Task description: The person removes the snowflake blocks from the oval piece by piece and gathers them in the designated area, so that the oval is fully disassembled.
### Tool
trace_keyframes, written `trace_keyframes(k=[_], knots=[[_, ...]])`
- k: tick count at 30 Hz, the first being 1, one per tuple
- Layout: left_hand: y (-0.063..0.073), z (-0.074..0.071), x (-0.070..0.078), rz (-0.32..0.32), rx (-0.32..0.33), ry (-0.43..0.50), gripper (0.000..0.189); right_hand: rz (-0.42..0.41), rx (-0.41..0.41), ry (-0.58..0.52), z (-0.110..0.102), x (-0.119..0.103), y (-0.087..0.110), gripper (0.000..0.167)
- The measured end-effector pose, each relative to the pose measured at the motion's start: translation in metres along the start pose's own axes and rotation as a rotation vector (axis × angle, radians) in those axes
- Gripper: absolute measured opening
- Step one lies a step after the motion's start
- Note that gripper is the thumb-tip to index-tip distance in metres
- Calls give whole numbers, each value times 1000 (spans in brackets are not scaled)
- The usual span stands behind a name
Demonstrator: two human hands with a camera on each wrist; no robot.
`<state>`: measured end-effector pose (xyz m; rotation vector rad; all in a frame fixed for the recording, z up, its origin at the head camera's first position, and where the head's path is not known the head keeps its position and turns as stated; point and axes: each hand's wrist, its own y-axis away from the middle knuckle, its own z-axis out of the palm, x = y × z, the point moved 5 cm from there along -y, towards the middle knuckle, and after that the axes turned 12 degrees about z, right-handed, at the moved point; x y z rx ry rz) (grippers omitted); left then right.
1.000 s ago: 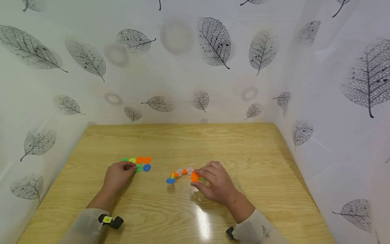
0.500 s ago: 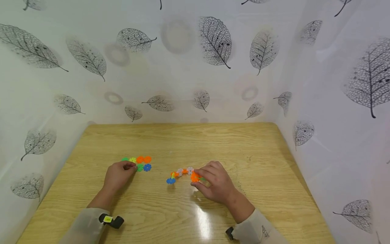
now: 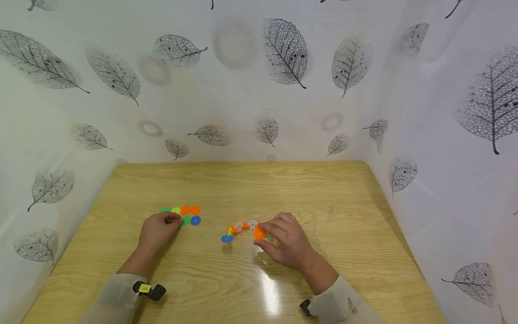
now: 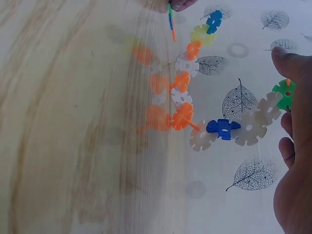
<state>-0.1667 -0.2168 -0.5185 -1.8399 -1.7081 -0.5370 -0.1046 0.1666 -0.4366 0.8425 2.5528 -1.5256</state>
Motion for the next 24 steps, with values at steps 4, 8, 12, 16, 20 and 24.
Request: trace_keyframes(k=[4,8,12,16,20,24], knots=[[0,0,0,6,-3,6,21,-4,4,0,0,0,0,36],[3,-1,3,1,1,18,22,-8,2,-2,1,0,0,36],[6,-1,10,0,13,63,20,-21,4,-1,1,0,0,36],[9,1,22,-11,3,135,18,-31,6,1,1,0,-1,36],[12,0,40,28,-6,174,17,-29,4,-6,2,-1,-2,36],[15,-2,58,110,-3,208,16,-21,-1,-12,4,-2,-4,37]])
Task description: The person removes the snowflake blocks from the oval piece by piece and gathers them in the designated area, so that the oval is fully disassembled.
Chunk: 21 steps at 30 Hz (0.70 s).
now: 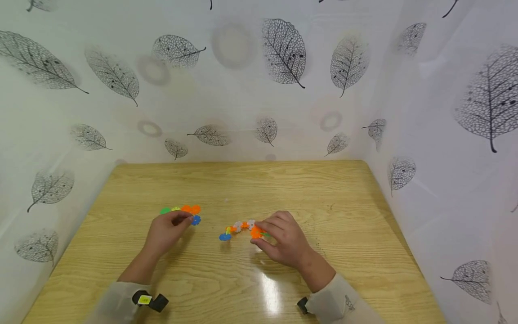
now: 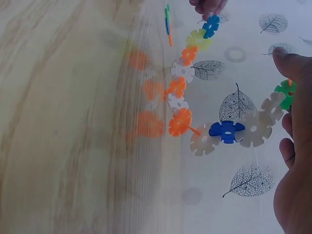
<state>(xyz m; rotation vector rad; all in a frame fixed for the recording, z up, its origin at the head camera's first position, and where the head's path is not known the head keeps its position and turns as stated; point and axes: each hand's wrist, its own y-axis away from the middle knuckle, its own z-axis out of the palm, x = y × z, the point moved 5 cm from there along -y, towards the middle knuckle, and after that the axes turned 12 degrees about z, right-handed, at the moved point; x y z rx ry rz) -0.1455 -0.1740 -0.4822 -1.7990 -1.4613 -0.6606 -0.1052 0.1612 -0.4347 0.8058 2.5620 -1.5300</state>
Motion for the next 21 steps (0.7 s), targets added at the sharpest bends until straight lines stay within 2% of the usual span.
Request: trace_keyframes(k=[5,13,21], knots=[[2,6,15,42,-20,70,15,1,-14,-3,3,-2,-1,38],[4,27,33,103,-118,144,12,9,-26,3,4,-2,-5,39],[8,52,60,222,-234,232,19,2,-32,-2,7,-3,-6,42]])
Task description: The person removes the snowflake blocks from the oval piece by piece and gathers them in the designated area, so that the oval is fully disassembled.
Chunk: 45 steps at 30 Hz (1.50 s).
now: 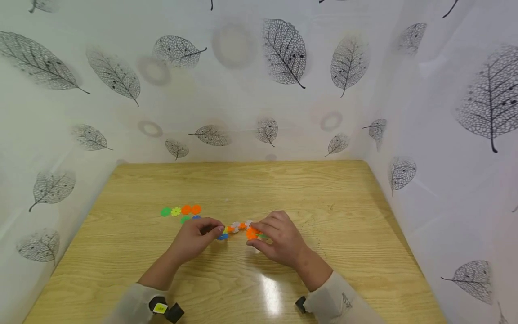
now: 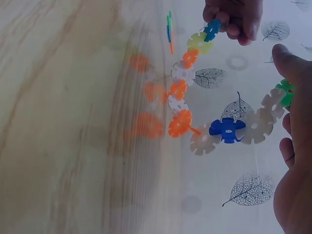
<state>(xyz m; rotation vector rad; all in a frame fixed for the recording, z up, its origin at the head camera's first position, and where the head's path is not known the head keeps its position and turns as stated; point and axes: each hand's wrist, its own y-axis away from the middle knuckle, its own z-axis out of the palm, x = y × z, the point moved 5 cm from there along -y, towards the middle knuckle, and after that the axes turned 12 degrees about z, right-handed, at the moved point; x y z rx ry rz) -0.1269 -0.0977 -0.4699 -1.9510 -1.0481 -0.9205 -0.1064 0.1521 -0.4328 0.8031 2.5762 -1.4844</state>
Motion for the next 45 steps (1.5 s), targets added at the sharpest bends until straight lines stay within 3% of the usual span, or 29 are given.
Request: trace_keyframes(k=[11,17,33,45], knots=[[-10,30,24,65,-110,143,22,-11,-11,-22,7,-2,0,42],[-12,37,29,115,-105,137,13,-28,-7,-15,9,-3,-1,40],[-13,39,33,91,-85,89,14,3,-17,4,8,-2,4,38],[-12,35,33,63,-45,96,17,-44,17,-6,4,-5,4,15]])
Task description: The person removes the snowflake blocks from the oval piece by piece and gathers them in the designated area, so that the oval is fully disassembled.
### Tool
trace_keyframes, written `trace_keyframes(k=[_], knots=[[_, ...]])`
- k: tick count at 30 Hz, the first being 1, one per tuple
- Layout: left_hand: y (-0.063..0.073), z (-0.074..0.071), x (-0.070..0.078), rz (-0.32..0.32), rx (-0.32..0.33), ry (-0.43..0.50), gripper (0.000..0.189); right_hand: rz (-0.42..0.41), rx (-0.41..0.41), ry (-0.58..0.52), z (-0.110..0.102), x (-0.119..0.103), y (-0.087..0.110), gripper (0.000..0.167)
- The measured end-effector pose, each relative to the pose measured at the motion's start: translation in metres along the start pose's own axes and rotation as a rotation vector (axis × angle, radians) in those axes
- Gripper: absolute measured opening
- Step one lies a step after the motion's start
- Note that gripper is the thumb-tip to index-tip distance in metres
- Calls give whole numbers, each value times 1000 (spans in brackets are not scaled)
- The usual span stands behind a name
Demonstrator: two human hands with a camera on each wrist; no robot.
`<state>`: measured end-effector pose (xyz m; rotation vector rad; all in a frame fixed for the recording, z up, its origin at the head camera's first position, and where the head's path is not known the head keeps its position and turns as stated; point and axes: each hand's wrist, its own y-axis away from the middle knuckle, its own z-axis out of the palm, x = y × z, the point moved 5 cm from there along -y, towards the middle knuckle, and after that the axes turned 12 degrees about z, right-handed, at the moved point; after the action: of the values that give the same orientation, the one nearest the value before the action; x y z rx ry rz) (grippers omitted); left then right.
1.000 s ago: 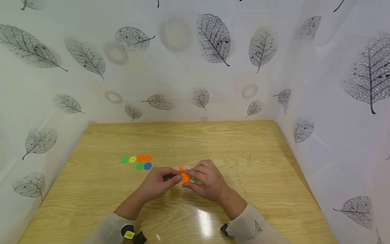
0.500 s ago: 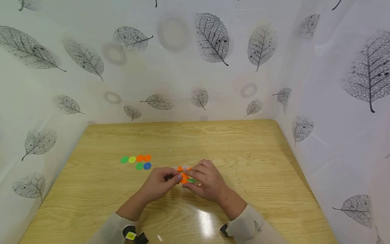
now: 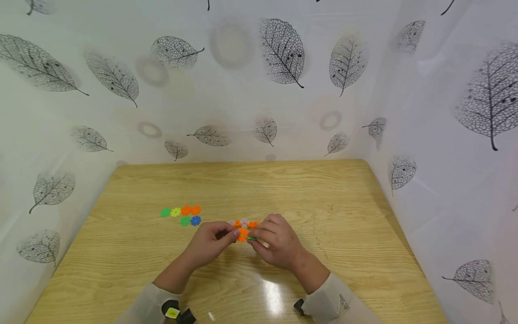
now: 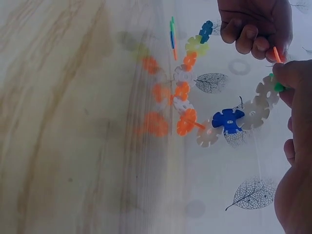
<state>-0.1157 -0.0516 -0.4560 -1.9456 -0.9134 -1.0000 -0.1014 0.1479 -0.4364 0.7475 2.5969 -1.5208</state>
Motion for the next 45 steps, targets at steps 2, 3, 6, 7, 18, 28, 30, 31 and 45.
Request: trace_keyframes(k=[2,3,6,7,18,28,30,31,45], knots=[[0,0,-1,7,6,3,17,-15,3,-3,0,-1,-1,12],[0,-1,-1,10,8,0,18,-21,3,-2,0,-1,-1,11],[1,-2,-2,15,21,4,19,-34,7,-2,0,-2,-2,10],[1,-2,-1,20,28,10,19,-36,7,-4,0,-2,-2,10],[3,-7,-2,23,81,83,17,-36,19,-26,1,-4,-7,10],[15,-40,-20,-73,186,109,14,-42,62,-16,-1,-1,0,10],[18,-53,-23,-78,191,90,15,-36,75,-21,-5,1,2,10],[20,-58,-25,-80,187,74,16,-33,75,-22,-7,2,3,9],[47,-81,-50,-194,300,38,22,-25,78,-50,-6,2,9,9]])
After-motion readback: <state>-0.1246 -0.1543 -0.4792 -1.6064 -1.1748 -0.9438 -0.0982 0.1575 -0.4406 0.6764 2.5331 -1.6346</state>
